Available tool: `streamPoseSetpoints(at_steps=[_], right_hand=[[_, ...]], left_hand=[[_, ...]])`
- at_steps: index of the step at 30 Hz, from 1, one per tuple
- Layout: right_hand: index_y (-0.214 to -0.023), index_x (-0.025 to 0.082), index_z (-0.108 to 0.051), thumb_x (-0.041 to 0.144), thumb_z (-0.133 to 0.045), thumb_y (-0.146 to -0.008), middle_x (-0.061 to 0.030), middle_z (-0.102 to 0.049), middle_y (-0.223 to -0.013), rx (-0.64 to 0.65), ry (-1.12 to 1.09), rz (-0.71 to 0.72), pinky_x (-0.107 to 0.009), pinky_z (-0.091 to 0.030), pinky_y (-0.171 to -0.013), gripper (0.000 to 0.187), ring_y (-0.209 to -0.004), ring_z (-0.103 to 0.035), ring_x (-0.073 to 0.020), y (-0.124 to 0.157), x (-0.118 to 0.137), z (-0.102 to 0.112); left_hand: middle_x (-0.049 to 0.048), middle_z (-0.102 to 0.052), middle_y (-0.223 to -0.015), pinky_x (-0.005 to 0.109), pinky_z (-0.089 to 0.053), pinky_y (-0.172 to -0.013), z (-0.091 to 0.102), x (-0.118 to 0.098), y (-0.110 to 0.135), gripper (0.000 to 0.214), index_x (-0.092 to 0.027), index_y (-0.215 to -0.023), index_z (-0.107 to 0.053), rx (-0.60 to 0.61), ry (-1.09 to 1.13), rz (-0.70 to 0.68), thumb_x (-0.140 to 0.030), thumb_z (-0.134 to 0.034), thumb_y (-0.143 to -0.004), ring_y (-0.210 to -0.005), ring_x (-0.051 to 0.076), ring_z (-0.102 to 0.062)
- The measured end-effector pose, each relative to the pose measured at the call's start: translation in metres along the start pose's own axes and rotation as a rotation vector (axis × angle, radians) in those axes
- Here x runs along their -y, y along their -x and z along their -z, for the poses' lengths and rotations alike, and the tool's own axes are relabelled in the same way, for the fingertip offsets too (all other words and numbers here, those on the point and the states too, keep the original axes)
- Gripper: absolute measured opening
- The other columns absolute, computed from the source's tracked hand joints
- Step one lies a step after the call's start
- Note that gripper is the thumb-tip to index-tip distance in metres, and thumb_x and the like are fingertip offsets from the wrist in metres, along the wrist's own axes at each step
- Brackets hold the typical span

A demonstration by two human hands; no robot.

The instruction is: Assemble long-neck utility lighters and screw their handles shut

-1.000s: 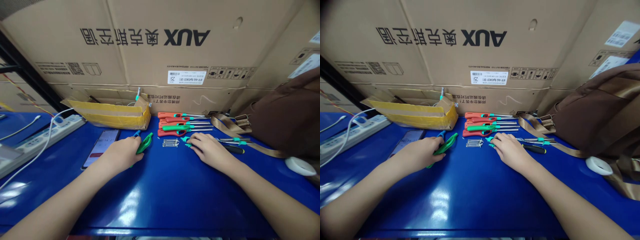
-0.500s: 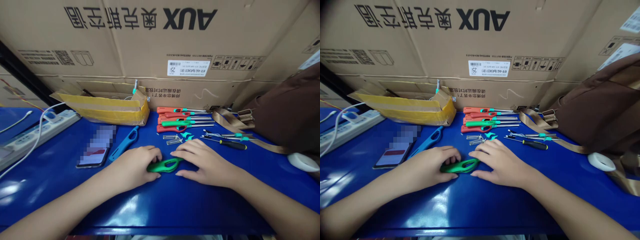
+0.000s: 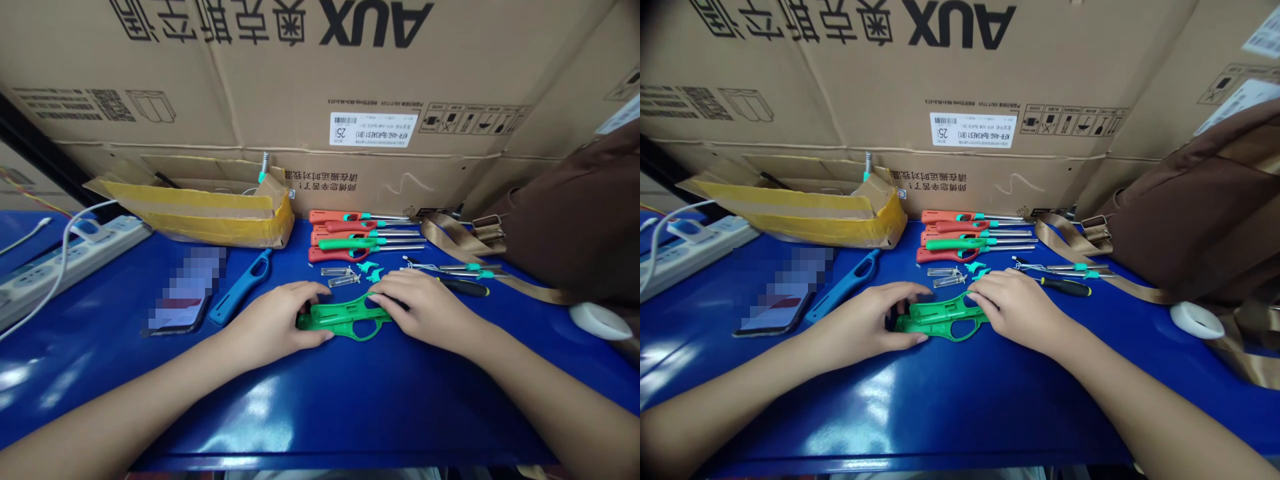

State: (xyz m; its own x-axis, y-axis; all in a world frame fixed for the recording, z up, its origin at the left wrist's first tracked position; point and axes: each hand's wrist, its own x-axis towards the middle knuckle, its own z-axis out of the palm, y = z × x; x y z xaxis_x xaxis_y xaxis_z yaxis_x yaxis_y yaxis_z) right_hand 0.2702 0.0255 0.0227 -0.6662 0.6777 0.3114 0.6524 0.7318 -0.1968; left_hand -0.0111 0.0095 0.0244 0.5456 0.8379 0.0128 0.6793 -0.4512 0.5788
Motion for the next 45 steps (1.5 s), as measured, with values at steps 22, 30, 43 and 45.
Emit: streamPoseSetpoints(at_steps=[22,30,43,45], right_hand=[[-0.087,0.022,-0.068,0.036,-0.057,-0.1,-0.0034,-0.067,-0.086,0.136,0.019,0.061,-0.034,-0.048,-0.074,0.023,-0.08,-0.062,-0.019,0.002,0.006,0.015],[-0.1,0.022,-0.068,0.027,-0.051,-0.095,-0.0088,-0.07,-0.105,0.097,0.23,-0.214,-0.045,-0.053,-0.085,0.018,-0.099,-0.067,-0.0289,0.009,-0.039,0.029],[-0.086,0.023,-0.07,0.025,-0.059,-0.081,-0.0044,-0.072,-0.078,0.191,0.155,-0.431,-0.033,-0.054,-0.066,0.012,-0.071,-0.067,-0.0212,0.032,-0.105,0.046],[-0.087,0.023,-0.07,0.023,-0.059,-0.081,-0.0028,-0.071,-0.075,0.205,0.136,-0.445,-0.03,-0.052,-0.064,0.012,-0.068,-0.067,-0.0193,0.032,-0.105,0.045]], left_hand=[[0.0065,-0.068,-0.113,0.035,-0.054,-0.086,-0.003,-0.001,-0.001,0.026,-0.022,-0.122,-0.066,-0.16,-0.066,-0.174,-0.032,-0.062,-0.099,-0.098,0.021,-0.066],[0.0066,-0.069,-0.108,0.04,-0.048,-0.083,-0.004,-0.011,0.01,0.046,-0.023,-0.116,-0.071,0.054,-0.255,-0.455,-0.058,-0.072,-0.086,-0.095,0.026,-0.062],[0.0058,-0.069,-0.114,0.039,-0.049,-0.094,-0.008,-0.009,0.007,0.032,-0.021,-0.12,-0.069,0.112,-0.207,-0.436,-0.036,-0.066,-0.093,-0.105,0.024,-0.063],[0.0053,-0.069,-0.112,0.038,-0.05,-0.093,-0.007,-0.01,0.007,0.029,-0.021,-0.119,-0.069,0.115,-0.215,-0.422,-0.032,-0.065,-0.093,-0.103,0.024,-0.063]])
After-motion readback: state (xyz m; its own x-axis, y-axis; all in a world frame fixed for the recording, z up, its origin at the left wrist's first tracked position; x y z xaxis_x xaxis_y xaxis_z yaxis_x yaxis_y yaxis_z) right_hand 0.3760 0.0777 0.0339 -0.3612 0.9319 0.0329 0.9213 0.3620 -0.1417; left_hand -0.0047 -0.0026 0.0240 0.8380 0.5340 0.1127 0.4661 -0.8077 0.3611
